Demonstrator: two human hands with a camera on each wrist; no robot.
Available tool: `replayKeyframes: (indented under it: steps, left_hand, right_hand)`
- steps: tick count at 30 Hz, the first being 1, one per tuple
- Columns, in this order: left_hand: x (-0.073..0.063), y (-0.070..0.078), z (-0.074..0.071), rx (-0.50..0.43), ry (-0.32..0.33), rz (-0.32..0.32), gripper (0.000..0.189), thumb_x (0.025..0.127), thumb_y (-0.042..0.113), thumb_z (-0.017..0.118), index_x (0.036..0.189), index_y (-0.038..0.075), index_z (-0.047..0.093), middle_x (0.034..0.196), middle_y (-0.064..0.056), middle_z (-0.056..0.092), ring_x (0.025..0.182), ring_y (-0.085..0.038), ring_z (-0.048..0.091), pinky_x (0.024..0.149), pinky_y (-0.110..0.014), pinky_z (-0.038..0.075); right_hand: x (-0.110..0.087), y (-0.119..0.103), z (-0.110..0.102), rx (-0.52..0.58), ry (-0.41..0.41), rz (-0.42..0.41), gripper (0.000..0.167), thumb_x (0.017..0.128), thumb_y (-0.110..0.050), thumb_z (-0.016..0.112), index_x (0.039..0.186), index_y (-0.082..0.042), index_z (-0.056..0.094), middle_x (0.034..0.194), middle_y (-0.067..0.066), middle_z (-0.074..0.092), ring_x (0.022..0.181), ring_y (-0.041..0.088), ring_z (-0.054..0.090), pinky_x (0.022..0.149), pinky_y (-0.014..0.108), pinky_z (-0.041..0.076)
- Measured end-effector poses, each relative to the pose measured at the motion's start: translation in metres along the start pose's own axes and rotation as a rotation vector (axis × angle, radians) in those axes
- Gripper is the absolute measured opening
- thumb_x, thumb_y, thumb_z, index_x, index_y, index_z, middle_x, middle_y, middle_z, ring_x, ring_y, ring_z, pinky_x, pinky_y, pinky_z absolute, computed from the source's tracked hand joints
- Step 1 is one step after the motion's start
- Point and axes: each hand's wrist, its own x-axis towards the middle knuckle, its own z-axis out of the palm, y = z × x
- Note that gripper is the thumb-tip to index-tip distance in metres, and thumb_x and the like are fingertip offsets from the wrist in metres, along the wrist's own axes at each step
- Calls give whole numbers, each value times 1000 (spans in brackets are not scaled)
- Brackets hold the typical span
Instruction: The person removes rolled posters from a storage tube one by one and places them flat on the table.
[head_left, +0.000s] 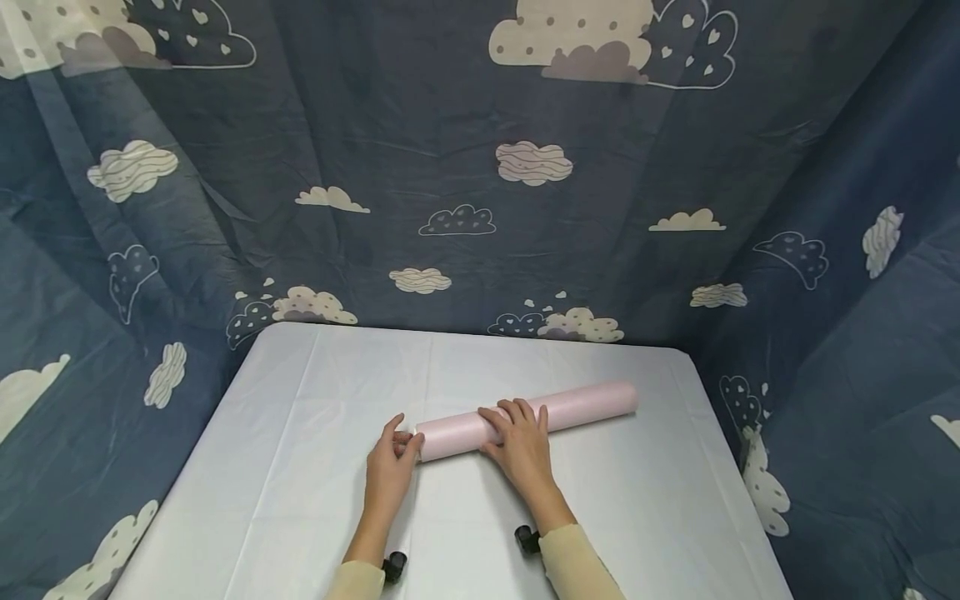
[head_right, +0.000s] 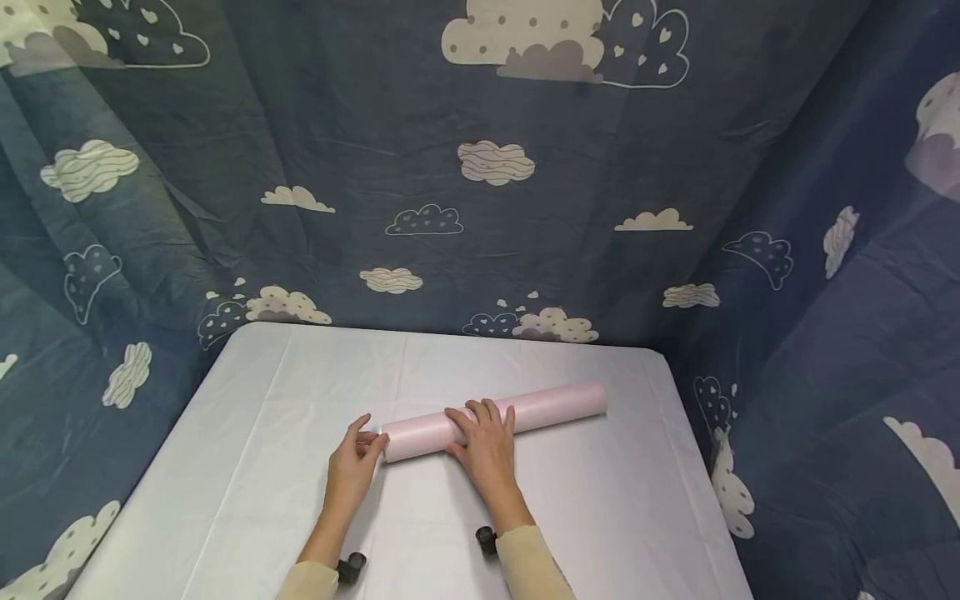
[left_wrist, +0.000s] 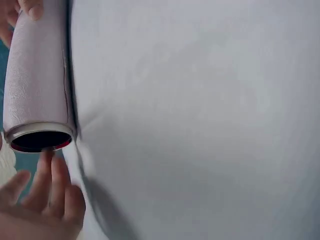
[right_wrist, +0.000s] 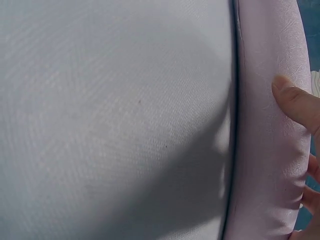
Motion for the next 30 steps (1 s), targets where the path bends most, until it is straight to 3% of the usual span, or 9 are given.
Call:
replayKeyframes:
  steps: [3,8,13,18,21,23,26,30]
  left_hand:
    - [1,-6,1,-113,-74,-63,53,109,31,62,156,10,51,129,-15,74,115,-28,70,95,-44,57]
    - [3,-11,3,-255,-140,-109,48,112,19,51,159,7,46,139,-23,69,138,-36,59,120,-58,42]
    - [3,-11,4,-316,-188,-171,50,112,18,49,162,13,43,150,-23,61,147,-38,52,126,-59,34]
    - [2,-8,3,-319,-181,-183,49,111,17,52,160,16,47,147,-20,64,145,-35,55,126,-59,34]
    - [3,-7,3,-288,-156,-161,46,110,14,53,156,15,54,140,-19,70,136,-30,64,120,-53,43]
    - [4,-6,3,-263,-146,-154,44,109,14,54,153,15,57,131,-17,75,116,-24,70,107,-42,50]
    - [5,-6,3,-240,-139,-145,43,109,13,54,152,14,59,118,-14,78,86,-15,59,85,-28,47]
    - [5,-5,3,-231,-131,-133,42,109,14,55,151,12,59,94,-6,72,73,-12,47,74,-24,40]
  right_hand:
    - [-1,-1,0,-1,-12,6,61,77,-39,94,134,-32,72,137,6,68,136,32,56,117,77,33]
    - [-1,-1,-1,-4,-20,11,61,77,-39,94,134,-32,72,138,6,67,137,32,55,118,76,32]
    - [0,-1,-1,0,-28,15,60,77,-39,94,133,-32,72,137,6,67,136,32,55,118,77,31]
    - [1,0,0,-7,-30,14,60,77,-39,94,133,-32,72,138,6,67,136,32,55,118,77,31]
    - [1,0,0,-11,-34,16,60,78,-40,93,134,-32,71,138,6,67,137,31,55,119,76,32]
    - [1,0,0,-19,-31,15,61,78,-41,93,134,-33,71,138,5,67,137,31,55,118,76,32]
    - [1,0,0,-20,-26,11,61,77,-40,93,133,-32,71,138,6,67,137,31,55,118,76,33]
    - [1,0,0,-14,-22,7,61,77,-40,94,133,-32,72,137,6,67,136,32,56,118,76,32]
